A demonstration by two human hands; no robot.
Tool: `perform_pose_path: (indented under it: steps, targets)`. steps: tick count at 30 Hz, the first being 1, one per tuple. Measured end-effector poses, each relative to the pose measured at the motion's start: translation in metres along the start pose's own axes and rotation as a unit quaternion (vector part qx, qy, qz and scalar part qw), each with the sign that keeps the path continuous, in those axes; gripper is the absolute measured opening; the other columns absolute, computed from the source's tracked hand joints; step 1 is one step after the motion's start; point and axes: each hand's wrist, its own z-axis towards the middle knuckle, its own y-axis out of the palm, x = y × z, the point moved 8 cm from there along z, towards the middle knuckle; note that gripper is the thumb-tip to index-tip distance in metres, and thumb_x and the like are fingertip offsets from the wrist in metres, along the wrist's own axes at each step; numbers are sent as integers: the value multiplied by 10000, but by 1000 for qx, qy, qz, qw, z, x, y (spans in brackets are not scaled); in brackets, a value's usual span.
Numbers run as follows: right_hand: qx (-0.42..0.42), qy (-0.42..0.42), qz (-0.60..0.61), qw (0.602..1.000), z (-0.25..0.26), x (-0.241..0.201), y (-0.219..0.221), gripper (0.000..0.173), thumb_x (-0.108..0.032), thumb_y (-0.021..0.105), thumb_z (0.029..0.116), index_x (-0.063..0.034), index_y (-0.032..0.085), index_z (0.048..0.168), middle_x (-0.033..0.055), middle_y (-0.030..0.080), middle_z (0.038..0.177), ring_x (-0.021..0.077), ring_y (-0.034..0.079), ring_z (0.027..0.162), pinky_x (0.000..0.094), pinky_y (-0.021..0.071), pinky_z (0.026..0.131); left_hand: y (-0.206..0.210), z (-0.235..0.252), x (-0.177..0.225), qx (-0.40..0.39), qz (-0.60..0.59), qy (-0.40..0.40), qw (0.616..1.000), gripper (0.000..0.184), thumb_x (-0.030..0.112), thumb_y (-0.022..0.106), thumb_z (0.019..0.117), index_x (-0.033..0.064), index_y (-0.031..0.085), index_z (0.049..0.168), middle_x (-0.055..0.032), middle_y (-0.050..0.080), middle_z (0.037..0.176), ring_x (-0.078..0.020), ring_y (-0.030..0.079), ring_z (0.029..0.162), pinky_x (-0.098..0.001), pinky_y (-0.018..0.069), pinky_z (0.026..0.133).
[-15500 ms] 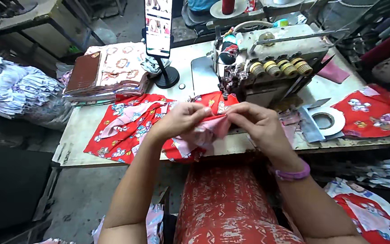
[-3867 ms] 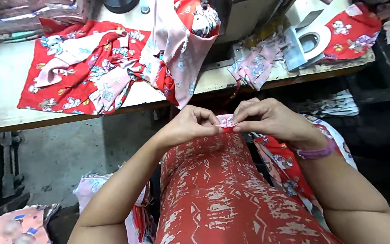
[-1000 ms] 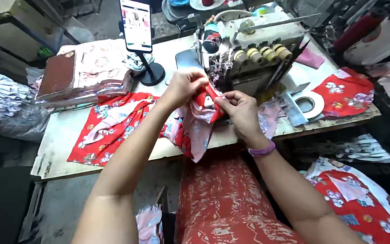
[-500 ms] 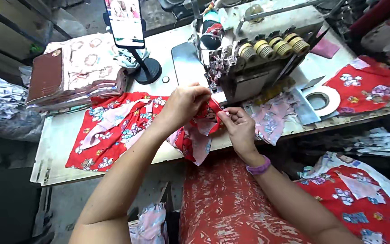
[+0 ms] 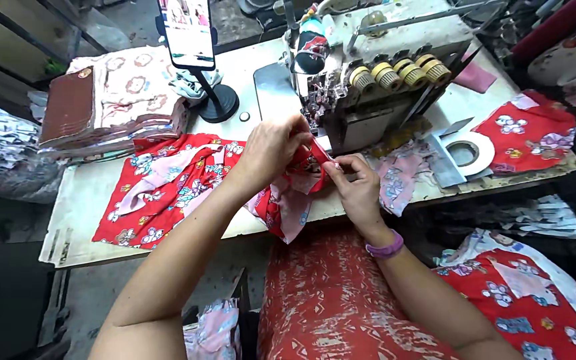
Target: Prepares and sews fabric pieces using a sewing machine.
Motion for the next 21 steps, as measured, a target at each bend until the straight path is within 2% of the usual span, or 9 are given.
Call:
perform_pose_path:
  steps: [4,7,9,10,13,15,16,19,21]
  targets:
    - [-30,16,4,999,3,0,2,138,-168,698,946,-33,699,977,24,679,980,27,627,896,205,512,813,2,2,-3,22,6,2,1000,105,107,660,972,13,707,982,-107,706,869,-214,688,793,-415,546,747]
    - [-57,63,61,995,4,2,6,57,-110,689,953,-72,647,950,-78,638,751,-59,584,657,128,493,635,6,4,-9,20,21,-20,999,128,125,659,976,14,720,993,-135,717,929,-282,700,854,-493,537,753]
    - [-64,93,116,987,3,2,8,102,-50,686,943,-86,594,969,-91,631,687,-48,584,590,132,497,583,8,7,-14,17,19,-41,999,138,143,656,983,27,723,1014,-136,723,957,-290,703,885,-507,534,773]
    - [-65,97,126,985,3,0,7,163,-36,686,938,-98,565,1028,-94,641,678,-48,589,578,132,498,576,8,8,-16,15,18,-52,998,142,139,645,989,27,719,1035,-139,725,977,-291,704,905,-512,533,793]
    - [-91,34,71,993,2,-13,4,420,-65,658,961,-45,568,1371,-40,722,846,-34,638,674,146,540,655,11,8,-15,14,29,-58,998,177,100,570,1021,8,688,1114,-160,707,1033,-311,695,915,-523,526,787]
    - [-124,-22,-4,992,3,-19,5,388,-119,618,994,-41,632,1374,34,744,1119,44,673,893,245,542,824,11,9,-14,26,38,-50,998,179,83,559,1019,-1,666,1135,-176,698,1040,-330,699,883,-528,532,744]
    - [-132,-41,-32,990,4,-21,6,363,-133,602,1001,-50,661,1350,53,740,1179,80,679,963,291,530,879,11,9,-15,37,36,-49,997,172,81,577,1008,-7,659,1131,-181,696,1032,-336,700,868,-527,533,724]
    - [-135,-69,-93,984,6,-25,7,336,-159,584,1010,-53,690,1311,58,751,1154,86,695,967,285,533,909,10,12,-22,61,18,-65,996,183,110,644,979,-2,631,1123,-159,711,1008,-313,712,899,-506,545,754]
    - [-131,-75,-136,979,10,-30,7,346,-174,579,1012,-43,692,1311,68,765,1096,112,695,911,282,538,871,11,17,-28,66,6,-85,994,214,106,655,970,2,609,1151,-147,720,1027,-307,722,930,-509,558,783]
